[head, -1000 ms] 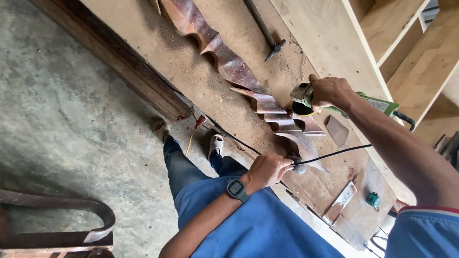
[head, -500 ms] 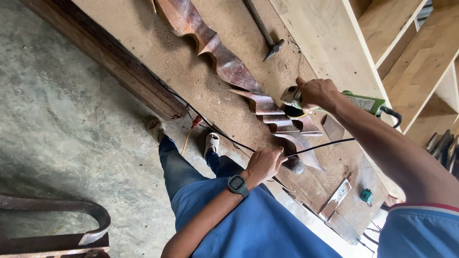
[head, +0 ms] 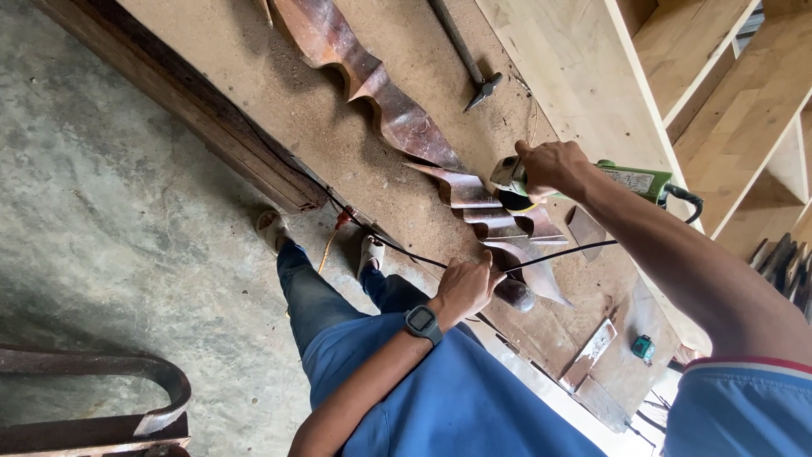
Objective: The person uses a handheld angle grinder to sand a long, wavy wooden piece on a workbench. They hold the piece with their left hand while moving the grinder along its surface, then flip the piece over to sand the other side.
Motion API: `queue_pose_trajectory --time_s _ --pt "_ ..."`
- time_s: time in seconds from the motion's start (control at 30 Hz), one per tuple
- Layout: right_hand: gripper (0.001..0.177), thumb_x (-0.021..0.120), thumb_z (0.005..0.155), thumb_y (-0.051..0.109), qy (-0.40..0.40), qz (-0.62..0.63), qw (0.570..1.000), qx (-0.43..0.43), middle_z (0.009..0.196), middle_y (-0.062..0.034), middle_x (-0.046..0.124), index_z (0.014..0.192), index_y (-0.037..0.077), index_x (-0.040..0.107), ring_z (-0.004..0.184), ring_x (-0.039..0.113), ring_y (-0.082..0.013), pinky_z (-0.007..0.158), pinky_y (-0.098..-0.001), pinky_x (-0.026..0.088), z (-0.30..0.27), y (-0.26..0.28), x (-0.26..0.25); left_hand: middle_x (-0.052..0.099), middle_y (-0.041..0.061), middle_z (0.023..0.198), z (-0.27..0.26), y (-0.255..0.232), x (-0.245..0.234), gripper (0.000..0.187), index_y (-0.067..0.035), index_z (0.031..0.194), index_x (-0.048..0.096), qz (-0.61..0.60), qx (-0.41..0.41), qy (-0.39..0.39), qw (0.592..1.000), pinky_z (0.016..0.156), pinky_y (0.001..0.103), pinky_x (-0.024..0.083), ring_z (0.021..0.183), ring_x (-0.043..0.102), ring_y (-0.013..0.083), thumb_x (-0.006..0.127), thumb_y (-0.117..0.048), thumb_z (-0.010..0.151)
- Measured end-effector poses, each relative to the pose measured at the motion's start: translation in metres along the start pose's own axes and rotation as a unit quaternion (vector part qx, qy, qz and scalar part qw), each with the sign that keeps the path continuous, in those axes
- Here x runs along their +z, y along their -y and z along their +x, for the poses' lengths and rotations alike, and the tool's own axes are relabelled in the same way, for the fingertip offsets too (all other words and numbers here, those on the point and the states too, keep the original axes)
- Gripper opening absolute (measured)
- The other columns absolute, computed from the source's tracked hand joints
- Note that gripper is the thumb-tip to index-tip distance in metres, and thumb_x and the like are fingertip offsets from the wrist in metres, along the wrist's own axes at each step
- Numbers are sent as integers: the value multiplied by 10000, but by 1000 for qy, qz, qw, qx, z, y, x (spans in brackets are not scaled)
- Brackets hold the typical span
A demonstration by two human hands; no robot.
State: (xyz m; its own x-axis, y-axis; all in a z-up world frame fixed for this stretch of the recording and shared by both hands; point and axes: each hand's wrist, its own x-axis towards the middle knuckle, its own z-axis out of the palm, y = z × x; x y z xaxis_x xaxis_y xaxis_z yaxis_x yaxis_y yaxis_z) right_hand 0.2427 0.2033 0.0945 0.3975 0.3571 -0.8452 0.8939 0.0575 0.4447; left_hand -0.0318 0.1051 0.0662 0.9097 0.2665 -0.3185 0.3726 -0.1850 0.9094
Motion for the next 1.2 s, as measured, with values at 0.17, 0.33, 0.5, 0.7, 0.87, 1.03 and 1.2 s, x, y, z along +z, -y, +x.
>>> queue_pose_trajectory --time_s 0.17,0.33,0.5,0.7,0.87,1.03,1.2 --pt "922 820 746 154 6 8 1000 3 1031 -191 747 1555 147 377 759 714 -247 627 -339 585 12 -2 7 727 227 748 0 -2 0 698 114 1438 473 9 12 -4 1000 939 526 432 875 752 391 278 -461 1094" --pt "982 822 719 178 1 -19 1000 4 946 -146 752 1584 136 358 730 709 -222 630 -327 581 16 0 10 745 246 809 -2 -14 -14 668 88 1468 455 14 8 -7 1000 949 549 403 921 743 412 286 -438 1092" --pt "972 852 684 191 0 -4 1000 -3 1007 -168 763 1546 164 404 835 762 -286 721 -395 603 4 2 0 750 248 845 -4 -18 -23 643 33 1494 460 44 6 -4 999 943 513 398 931 747 398 281 -431 1087" --pt "920 829 704 188 -6 0 1000 2 998 -154 760 1522 178 408 838 765 -301 726 -417 604 0 2 5 750 256 858 0 -19 -21 643 34 1484 471 60 -1 10 998 942 509 386 927 751 392 268 -430 1088" --pt "880 795 724 177 -17 0 1000 -3 947 -148 760 1518 175 417 794 765 -293 708 -408 602 10 1 13 755 273 919 4 -15 -13 681 46 1487 468 66 -21 21 997 968 507 361 963 744 393 263 -462 1083" --pt "787 761 761 116 -50 3 999 7 908 -160 761 1489 145 462 742 752 -277 676 -387 609 -1 -6 5 758 263 937 2 -19 -23 711 43 1495 451 72 -24 34 996 978 517 346 980 740 386 226 -484 1074" --pt "828 730 800 203 -29 25 999 11 897 -139 761 1547 184 375 801 774 -300 728 -439 610 -10 -6 12 756 259 932 2 -19 -15 724 48 1491 452 97 -27 33 994 965 527 343 974 735 395 229 -497 1069"
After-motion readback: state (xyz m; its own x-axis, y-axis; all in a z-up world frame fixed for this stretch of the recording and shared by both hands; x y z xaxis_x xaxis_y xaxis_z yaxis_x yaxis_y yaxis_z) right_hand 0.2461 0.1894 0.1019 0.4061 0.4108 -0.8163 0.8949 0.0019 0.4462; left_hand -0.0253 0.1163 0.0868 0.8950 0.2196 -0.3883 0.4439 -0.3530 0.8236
